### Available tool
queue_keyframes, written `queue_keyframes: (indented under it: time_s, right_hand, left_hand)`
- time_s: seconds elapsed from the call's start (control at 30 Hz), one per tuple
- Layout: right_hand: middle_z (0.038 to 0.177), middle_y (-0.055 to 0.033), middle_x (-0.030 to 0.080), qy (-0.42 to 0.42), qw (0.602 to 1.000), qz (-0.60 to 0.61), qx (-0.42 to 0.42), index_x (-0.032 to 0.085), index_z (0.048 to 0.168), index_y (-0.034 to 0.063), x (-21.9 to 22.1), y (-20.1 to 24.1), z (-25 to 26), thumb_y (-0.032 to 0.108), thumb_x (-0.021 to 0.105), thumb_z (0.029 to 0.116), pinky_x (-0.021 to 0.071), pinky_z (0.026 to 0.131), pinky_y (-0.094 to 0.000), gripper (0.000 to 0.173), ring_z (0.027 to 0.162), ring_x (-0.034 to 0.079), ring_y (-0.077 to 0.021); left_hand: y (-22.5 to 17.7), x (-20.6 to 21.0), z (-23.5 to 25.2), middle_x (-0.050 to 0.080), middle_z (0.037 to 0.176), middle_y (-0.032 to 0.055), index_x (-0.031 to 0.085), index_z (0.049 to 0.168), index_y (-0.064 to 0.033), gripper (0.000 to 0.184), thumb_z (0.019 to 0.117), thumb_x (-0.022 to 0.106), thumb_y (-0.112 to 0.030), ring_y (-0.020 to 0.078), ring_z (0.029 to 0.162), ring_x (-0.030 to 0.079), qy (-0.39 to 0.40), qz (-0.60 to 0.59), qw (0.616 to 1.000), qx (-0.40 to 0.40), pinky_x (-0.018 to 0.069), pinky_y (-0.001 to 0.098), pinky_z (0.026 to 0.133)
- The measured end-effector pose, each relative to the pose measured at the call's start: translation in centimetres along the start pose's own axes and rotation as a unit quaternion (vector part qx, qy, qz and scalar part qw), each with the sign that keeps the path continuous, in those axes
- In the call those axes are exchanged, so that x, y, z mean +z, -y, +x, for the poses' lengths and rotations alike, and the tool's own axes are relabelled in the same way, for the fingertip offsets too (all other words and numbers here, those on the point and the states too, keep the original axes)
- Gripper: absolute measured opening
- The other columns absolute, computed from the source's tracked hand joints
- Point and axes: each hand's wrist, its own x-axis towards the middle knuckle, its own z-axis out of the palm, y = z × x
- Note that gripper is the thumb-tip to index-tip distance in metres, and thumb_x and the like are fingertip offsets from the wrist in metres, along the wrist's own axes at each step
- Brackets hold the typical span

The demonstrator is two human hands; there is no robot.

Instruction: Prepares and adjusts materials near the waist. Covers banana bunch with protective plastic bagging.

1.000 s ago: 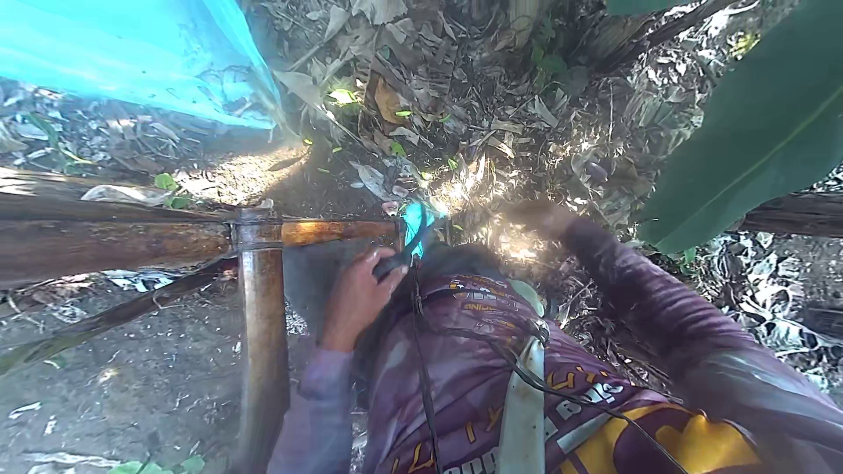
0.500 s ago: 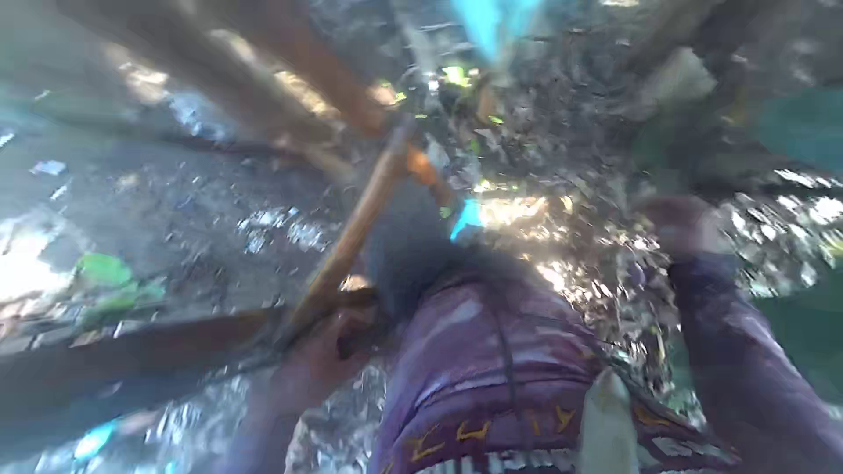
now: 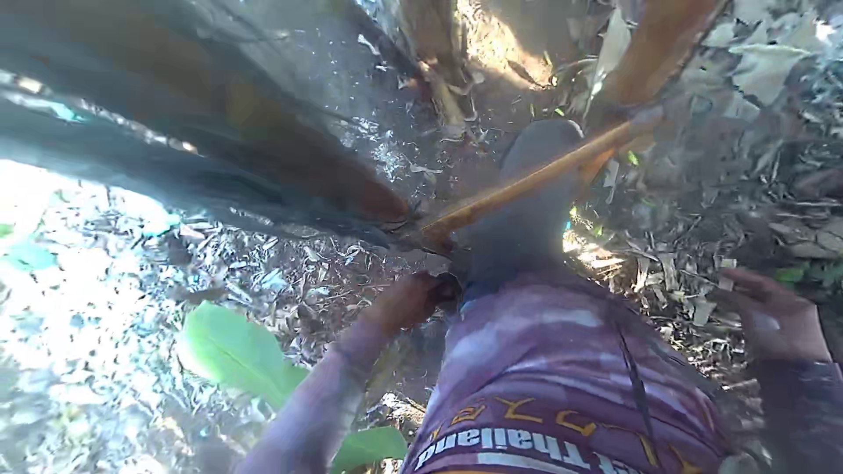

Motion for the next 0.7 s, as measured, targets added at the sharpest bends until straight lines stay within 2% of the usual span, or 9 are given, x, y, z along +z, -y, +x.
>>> queue_keyframes:
  time_s: [0.1,0.17,0.23,0.27,0.33,0.4,0.47,0.57,0.7]
  right_hand:
    - [0.118,-0.013,0.068,0.06,0.992,0.076,-0.083,0.06,0.127,-0.0074,1.7,2.7,-0.1,-0.004,0.06,0.0928,0.0571,0.086,-0.0264,0.035,0.093,0.066,-0.0065]
    - [0.106,-0.0008,0.073,0.119,0.973,0.121,-0.159,0.068,0.115,-0.0005,3.2,5.8,-0.8,-0.002,0.06,0.0871,0.0595,0.083,-0.0239,0.029,0.088,0.07,-0.0043]
    - [0.106,0.0033,0.075,0.209,0.944,0.118,-0.226,0.073,0.112,0.0066,4.8,9.7,-1.7,0.005,0.065,0.0892,0.0602,0.084,-0.0252,0.024,0.09,0.07,-0.0058]
    - [0.108,0.0028,0.075,0.252,0.927,0.104,-0.256,0.074,0.111,0.0082,6.0,11.7,-2.1,0.007,0.066,0.091,0.0603,0.085,-0.0259,0.022,0.092,0.071,-0.0068]
    - [0.111,-0.0014,0.074,0.317,0.897,0.064,-0.302,0.074,0.11,0.0055,8.5,15.3,-2.4,0.008,0.064,0.0922,0.0595,0.09,-0.0278,0.021,0.099,0.07,-0.0087]
    - [0.108,-0.002,0.073,0.355,0.883,0.036,-0.304,0.074,0.103,0.0052,10.2,17.4,-2.6,0.009,0.063,0.0917,0.0582,0.09,-0.0272,0.017,0.099,0.068,-0.0074]
    - [0.104,-0.0012,0.073,0.369,0.877,0.023,-0.306,0.073,0.1,0.0056,11.1,17.9,-2.2,0.01,0.064,0.0909,0.058,0.088,-0.0267,0.013,0.095,0.068,-0.0058]
    - [0.102,0.0018,0.073,0.373,0.873,0.034,-0.313,0.074,0.101,0.0061,11.4,18.0,-1.6,0.006,0.066,0.0891,0.0589,0.085,-0.0242,0.014,0.092,0.068,-0.0034]
    - [0.102,0.0036,0.074,0.395,0.87,0.046,-0.291,0.074,0.102,0.0069,11.9,19.3,-1.8,0.002,0.064,0.0882,0.0594,0.085,-0.0244,0.017,0.091,0.069,-0.0042]
  left_hand:
    - [-0.6,1.6,1.2,0.065,0.129,0.0146,0.065,0.132,-0.015,0.047,0.0949,0.067,-0.044,0.0339,0.115,0.066,-0.041,-0.042,0.998,-0.012,0.0525,0.0587,0.099]
    - [-2.2,0.4,0.4,0.071,0.115,0.0106,0.072,0.12,-0.0135,0.034,0.0976,0.064,-0.038,0.0269,0.106,0.069,-0.142,-0.086,0.986,0.017,0.0556,0.0511,0.095]
    - [-5.0,-0.4,0.4,0.073,0.1,0.0042,0.075,0.111,-0.0114,0.027,0.0987,0.067,-0.034,0.0157,0.092,0.07,-0.25,-0.181,0.947,0.094,0.0594,0.0403,0.087]
    - [-6.9,-0.6,1.0,0.074,0.098,0.003,0.074,0.113,-0.0087,0.027,0.0989,0.068,-0.031,0.0116,0.088,0.07,-0.27,-0.252,0.918,0.141,0.0605,0.0356,0.084]
    - [-10.6,-0.9,2.9,0.073,0.098,0.0064,0.067,0.127,-0.0015,0.036,0.1003,0.066,-0.025,0.011,0.086,0.069,-0.24,-0.396,0.86,0.216,0.06,0.0338,0.083]
    - [-13.5,-0.9,4.5,0.074,0.103,0.0103,0.065,0.13,0.0008,0.038,0.1011,0.063,-0.023,0.0134,0.091,0.07,-0.195,-0.474,0.826,0.234,0.0587,0.0356,0.088]
    - [-14.6,-1.2,5.5,0.074,0.103,0.0104,0.069,0.122,0.0016,0.031,0.1014,0.063,-0.022,0.0126,0.092,0.07,-0.175,-0.498,0.817,0.233,0.0578,0.034,0.089]
    - [-14.6,-1.1,6.0,0.072,0.095,0.0075,0.072,0.107,0.0022,0.022,0.1009,0.062,-0.017,0.0083,0.085,0.067,-0.203,-0.52,0.795,0.237,0.0565,0.029,0.082]
    - [-14.0,-0.7,6.1,0.069,0.091,0.0077,0.068,0.108,0.0032,0.021,0.1026,0.059,-0.015,0.0089,0.079,0.065,-0.209,-0.546,0.776,0.236,0.0565,0.0289,0.077]
